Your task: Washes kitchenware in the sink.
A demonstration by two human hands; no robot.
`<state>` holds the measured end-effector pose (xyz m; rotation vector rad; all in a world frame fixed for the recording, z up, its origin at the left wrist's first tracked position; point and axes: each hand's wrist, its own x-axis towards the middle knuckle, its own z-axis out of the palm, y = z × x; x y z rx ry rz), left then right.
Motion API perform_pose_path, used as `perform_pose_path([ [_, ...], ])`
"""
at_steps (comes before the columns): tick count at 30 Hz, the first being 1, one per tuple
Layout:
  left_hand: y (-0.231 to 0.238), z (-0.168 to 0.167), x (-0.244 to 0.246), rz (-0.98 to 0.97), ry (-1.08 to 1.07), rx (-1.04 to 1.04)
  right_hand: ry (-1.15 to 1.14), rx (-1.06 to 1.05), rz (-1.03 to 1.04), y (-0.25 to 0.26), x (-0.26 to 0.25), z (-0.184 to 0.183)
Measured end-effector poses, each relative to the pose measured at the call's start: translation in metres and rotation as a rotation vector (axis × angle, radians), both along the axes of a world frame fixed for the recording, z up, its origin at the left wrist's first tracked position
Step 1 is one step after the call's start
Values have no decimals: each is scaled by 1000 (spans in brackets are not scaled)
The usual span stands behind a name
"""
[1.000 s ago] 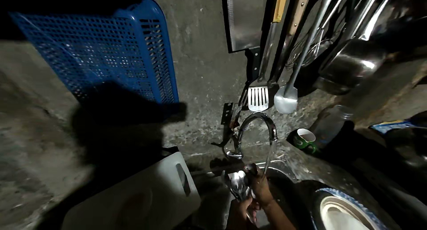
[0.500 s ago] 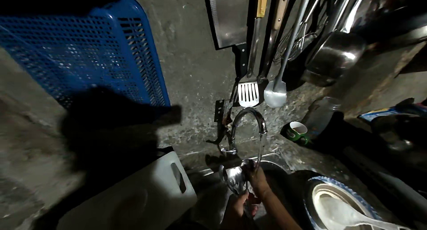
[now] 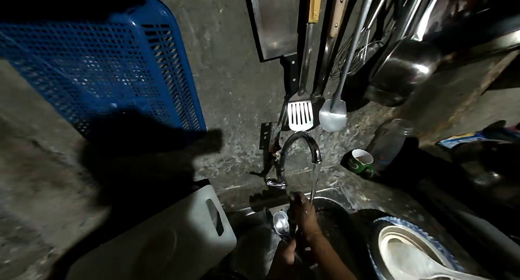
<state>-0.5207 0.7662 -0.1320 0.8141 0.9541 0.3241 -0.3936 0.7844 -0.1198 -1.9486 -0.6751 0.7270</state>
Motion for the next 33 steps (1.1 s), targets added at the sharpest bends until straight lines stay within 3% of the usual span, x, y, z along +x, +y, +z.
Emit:
perform_pose_path([
  [5,6,-11,-10,-6,-257,-45,-49,37,-18,0,17,-11],
  [11,8,-13,-1,-125,-60,6,-8,-43,31,-5,21,13],
  [15,8,-21,4,-79,-161,-5,89,27,176,-21,29,-3],
  [18,8,-18,9,8,-186,-64,-9,-15,41,-31,28,-2],
  [22,7,-17,19,148,-72,-39,186,254,-258,-28,2,-17],
  [26,10,-23,16,249,-70,-82,43,177,-184,-26,-4,-24],
  [33,9,-9,12,258,17,-46,-122,-189,-105,-24,-13,11],
])
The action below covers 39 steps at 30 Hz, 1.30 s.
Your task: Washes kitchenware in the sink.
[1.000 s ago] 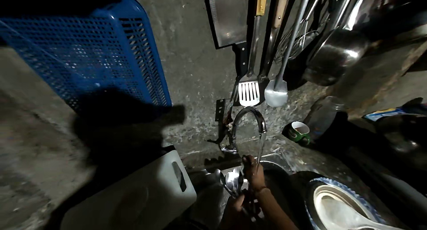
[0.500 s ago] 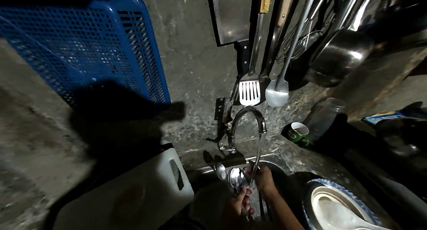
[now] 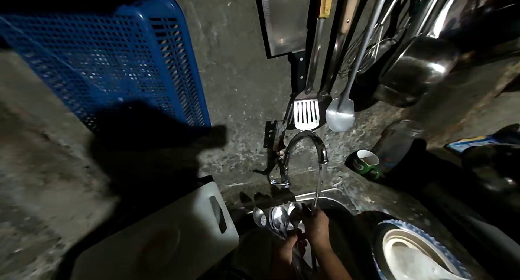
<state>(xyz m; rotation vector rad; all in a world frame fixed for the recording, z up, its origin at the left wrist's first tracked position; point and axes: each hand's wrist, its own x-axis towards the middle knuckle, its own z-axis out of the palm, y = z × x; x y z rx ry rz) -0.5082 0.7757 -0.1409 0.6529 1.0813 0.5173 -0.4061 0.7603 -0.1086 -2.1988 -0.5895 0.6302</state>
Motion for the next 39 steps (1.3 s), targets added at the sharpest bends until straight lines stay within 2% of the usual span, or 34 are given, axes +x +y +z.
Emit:
perform_pose_path([
  [2,1,-7,1,-1,-25,0,44,77,-18,-1,3,-7],
  [4,2,-12,1,-12,-64,20,190,275,-51,-4,7,-25],
  [6,1,-7,3,-32,-17,69,302,378,-72,-7,7,-35],
  [7,2,-9,3,-50,31,92,273,399,-84,-7,6,-38],
  [10,1,-17,6,-32,74,110,123,396,-109,-7,3,-37],
  [13,-1,-17,10,1,54,43,55,349,-130,-8,1,-32],
  [16,-3,0,7,16,55,46,3,387,-182,-9,-4,-28],
  [18,-4,10,9,29,43,58,84,454,-199,-8,-6,-32],
  [20,-2,8,8,-3,42,81,276,478,-136,-6,-4,-39],
  [21,-2,5,7,-22,54,111,298,458,-102,-3,0,-42],
  [24,0,3,7,-51,52,152,185,414,-104,9,14,-46],
  [26,3,4,9,-59,62,145,259,506,-186,17,8,-48],
  [28,8,1,8,-54,56,148,289,495,-94,19,1,-45],
  [30,9,4,1,-68,-2,144,118,343,39,20,10,-38],
  [31,7,7,-3,-79,-34,132,72,305,40,21,12,-38],
  [34,5,9,-2,-64,-52,114,232,508,-109,25,2,-45],
  [36,6,7,-4,-52,-54,121,383,556,-12,21,-2,-43],
  [39,9,2,-12,-88,-26,127,359,609,53,24,11,-41],
])
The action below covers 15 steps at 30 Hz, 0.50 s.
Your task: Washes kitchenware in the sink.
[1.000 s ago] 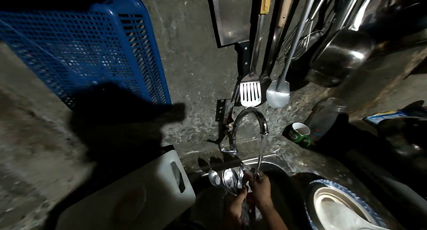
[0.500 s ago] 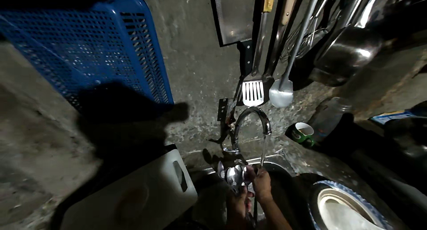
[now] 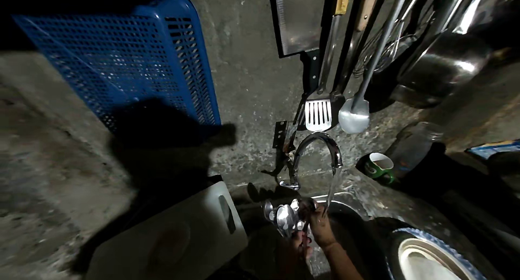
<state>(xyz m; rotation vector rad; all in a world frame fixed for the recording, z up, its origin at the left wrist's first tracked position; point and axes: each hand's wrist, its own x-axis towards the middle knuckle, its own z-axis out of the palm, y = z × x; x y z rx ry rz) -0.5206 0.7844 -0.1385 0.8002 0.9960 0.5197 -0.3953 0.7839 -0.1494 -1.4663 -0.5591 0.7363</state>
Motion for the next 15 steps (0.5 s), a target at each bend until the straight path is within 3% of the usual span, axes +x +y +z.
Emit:
perform_pose_path([
  [2,0,-3,-2,-25,29,-8,98,53,-114,2,14,4],
  [4,-2,7,-4,-39,82,-34,166,-33,-166,4,20,12],
  [8,-2,6,-1,-85,98,4,13,-150,91,-6,11,3],
  [10,-2,7,0,-98,51,28,-22,-105,17,-3,8,-3],
  [13,1,-3,2,-89,-22,6,170,-20,-148,1,-2,2],
  [15,2,-5,4,-60,-15,-33,230,-22,13,-4,-4,7],
])
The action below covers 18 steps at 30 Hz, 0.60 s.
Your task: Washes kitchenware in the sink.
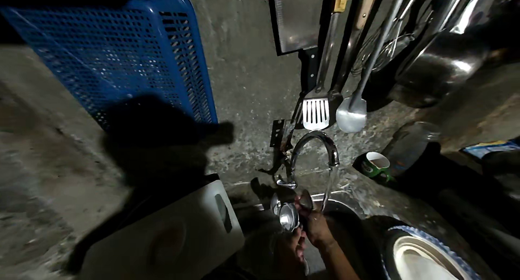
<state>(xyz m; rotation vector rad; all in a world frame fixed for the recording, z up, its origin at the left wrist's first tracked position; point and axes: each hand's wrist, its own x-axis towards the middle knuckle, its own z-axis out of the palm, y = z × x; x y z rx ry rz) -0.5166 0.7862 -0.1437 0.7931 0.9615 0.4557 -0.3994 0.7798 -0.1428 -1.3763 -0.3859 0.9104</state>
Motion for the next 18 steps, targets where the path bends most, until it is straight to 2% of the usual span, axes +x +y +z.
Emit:
perform_pose_path([
  [2,-1,3,-3,1,7,-12,-104,-62,88,2,3,6],
  [4,-5,7,-6,-16,14,0,-145,-72,31,7,2,5],
  [6,-4,6,-2,-26,15,17,-103,-70,-8,5,-1,7],
  [9,1,0,-1,7,-2,23,-14,-137,123,-5,0,13],
  [11,4,0,-3,-20,39,86,-34,-153,133,-7,12,13],
  [14,4,0,-5,-77,65,249,8,-82,59,-3,25,11],
  [18,1,3,1,-148,28,223,122,-70,-24,-2,26,15],
])
